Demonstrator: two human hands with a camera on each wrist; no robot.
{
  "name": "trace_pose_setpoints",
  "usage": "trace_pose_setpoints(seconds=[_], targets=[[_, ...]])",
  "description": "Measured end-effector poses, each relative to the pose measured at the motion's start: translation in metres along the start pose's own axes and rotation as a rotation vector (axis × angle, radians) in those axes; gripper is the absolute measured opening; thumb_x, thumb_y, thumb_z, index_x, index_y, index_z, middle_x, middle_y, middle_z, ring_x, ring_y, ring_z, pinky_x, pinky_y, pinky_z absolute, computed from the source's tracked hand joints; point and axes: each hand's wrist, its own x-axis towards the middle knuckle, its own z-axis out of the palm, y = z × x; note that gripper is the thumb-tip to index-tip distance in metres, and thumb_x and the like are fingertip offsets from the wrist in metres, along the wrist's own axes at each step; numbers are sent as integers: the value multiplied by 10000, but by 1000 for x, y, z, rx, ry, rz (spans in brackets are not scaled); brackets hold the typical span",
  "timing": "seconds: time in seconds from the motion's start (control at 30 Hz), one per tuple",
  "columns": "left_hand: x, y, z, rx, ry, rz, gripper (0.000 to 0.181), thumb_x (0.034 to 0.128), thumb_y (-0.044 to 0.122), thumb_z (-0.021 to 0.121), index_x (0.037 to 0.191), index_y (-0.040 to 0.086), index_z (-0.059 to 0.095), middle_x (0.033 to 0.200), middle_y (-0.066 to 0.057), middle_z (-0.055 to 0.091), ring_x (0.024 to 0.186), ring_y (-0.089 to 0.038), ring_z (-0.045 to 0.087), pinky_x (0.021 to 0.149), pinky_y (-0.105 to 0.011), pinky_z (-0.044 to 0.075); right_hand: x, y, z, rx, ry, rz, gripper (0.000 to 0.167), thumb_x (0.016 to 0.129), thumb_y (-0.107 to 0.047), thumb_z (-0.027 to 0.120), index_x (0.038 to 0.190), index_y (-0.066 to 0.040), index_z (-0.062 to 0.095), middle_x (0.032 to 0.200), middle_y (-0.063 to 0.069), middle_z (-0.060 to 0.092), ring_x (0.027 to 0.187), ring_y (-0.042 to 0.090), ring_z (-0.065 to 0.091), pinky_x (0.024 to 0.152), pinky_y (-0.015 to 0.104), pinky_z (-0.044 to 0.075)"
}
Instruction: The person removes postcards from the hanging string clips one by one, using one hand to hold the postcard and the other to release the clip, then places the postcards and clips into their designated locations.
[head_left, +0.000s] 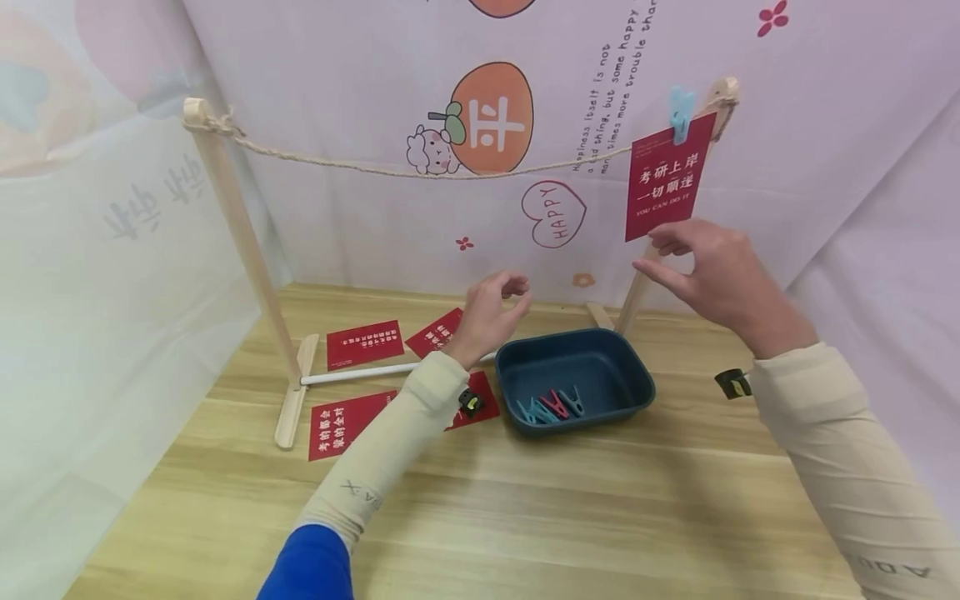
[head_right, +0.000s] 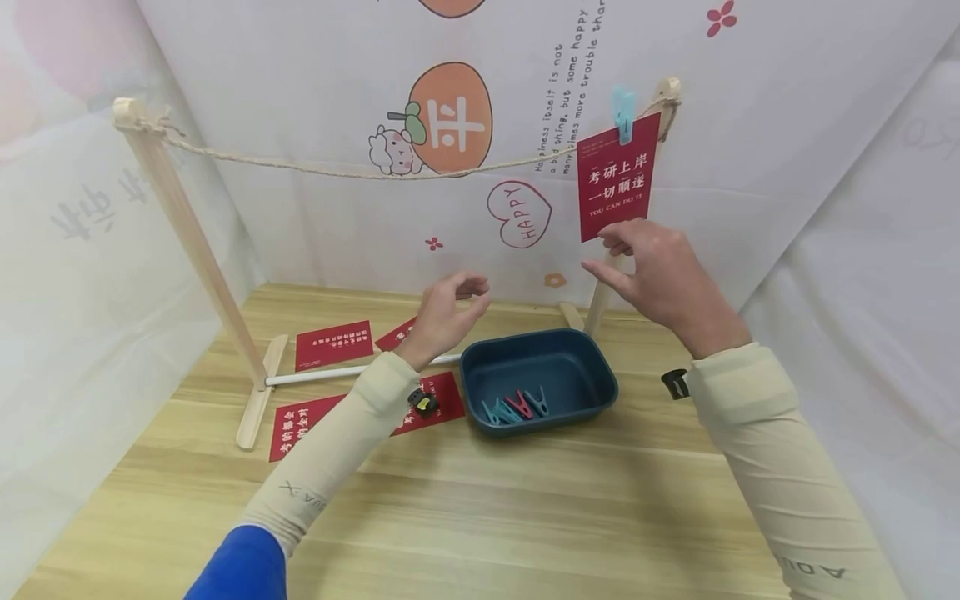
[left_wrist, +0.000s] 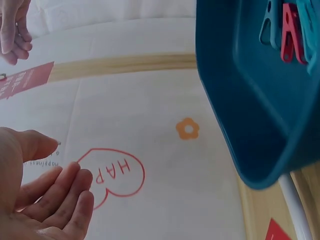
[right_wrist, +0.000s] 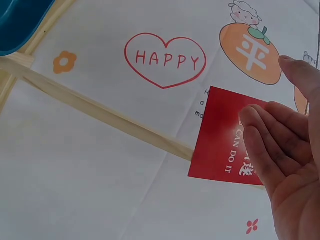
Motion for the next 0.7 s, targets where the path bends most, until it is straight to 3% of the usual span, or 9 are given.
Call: trace_pose_setpoints(seconds=[0.23,0.6,0.7], targets=[[9,11,13,-23,24,6,318,1037,153,681,1325,20,661,1278,-138,736,1203,-261,704,1106,-348,561,5,1,-9,-12,74,9,459,841,-131,900,1219,50,713,1114,269,756,982,439,738,882,626,606],[21,19,28,-60,55,58,297,1030,139,692,1293,5,668,1247,-143,751,1170,-252,716,1085,-292,564,20,-4,-25,-30,97,15,469,864,-138,883,1260,43,709,1123,277,758,1022,457,737,898,636,593],[23,20,33,-71,63,79,297,1028,142,698,1289,4,671,1247,-146,751,1164,-253,719,1084,-287,564,24,-3,-30,-35,120,19,442,876,-139,873,1252,33,718,1102,262,761,1023,445,738,1006,281,593]])
